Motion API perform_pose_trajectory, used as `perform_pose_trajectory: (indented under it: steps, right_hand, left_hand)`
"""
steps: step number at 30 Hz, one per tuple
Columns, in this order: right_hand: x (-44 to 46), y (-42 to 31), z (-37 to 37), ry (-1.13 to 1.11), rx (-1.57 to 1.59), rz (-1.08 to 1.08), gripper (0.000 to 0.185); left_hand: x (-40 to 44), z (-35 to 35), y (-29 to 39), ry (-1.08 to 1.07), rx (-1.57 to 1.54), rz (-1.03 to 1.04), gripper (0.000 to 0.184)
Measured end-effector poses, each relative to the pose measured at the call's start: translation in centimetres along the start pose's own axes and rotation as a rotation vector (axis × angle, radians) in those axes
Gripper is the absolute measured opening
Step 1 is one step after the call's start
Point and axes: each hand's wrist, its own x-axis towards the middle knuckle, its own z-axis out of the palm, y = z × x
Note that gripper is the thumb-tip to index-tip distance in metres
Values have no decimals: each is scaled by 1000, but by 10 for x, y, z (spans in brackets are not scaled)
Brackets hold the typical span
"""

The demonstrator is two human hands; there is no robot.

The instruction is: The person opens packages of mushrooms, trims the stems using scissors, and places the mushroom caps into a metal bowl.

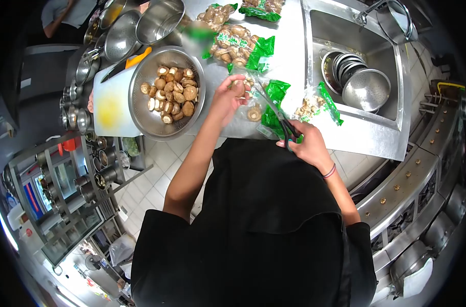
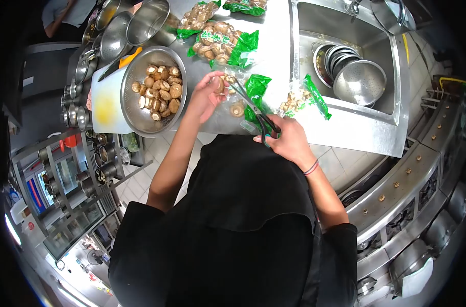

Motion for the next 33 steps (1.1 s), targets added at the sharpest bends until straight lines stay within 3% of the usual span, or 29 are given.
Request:
perform_pose_trajectory:
  steps: [1, 5, 10, 18, 21, 24, 27, 33]
  right_hand:
    - [2, 0, 2, 5, -80, -6, 44]
    - [10, -2, 7, -2, -206, -6, 42]
    - [15, -5, 9, -67, -279, -12, 40]
    - [18, -11, 9, -212, -255, 70, 38]
    - [26, -4, 17, -318, -130, 167, 39]
    - [28, 1, 27, -353, 44, 256, 33]
    - [27, 22, 36, -319, 235, 258, 38]
    - [24, 33, 34, -313, 373, 275, 35]
  left_hand:
    - [-6, 1, 2, -91, -255, -22, 36]
    - [-22, 11, 1, -92, -551, -33, 46]
    - [-28, 15, -16, -21, -236, 125, 46]
    - [-24, 17, -43, 176, -45, 132, 47]
    - [-21, 23, -45, 297, 17, 316, 57]
    - [-13, 17, -56, 337, 42, 382, 54]
    - [-9, 7, -61, 314, 183, 382, 48]
    - [-10, 9, -63, 318, 105, 363, 41]
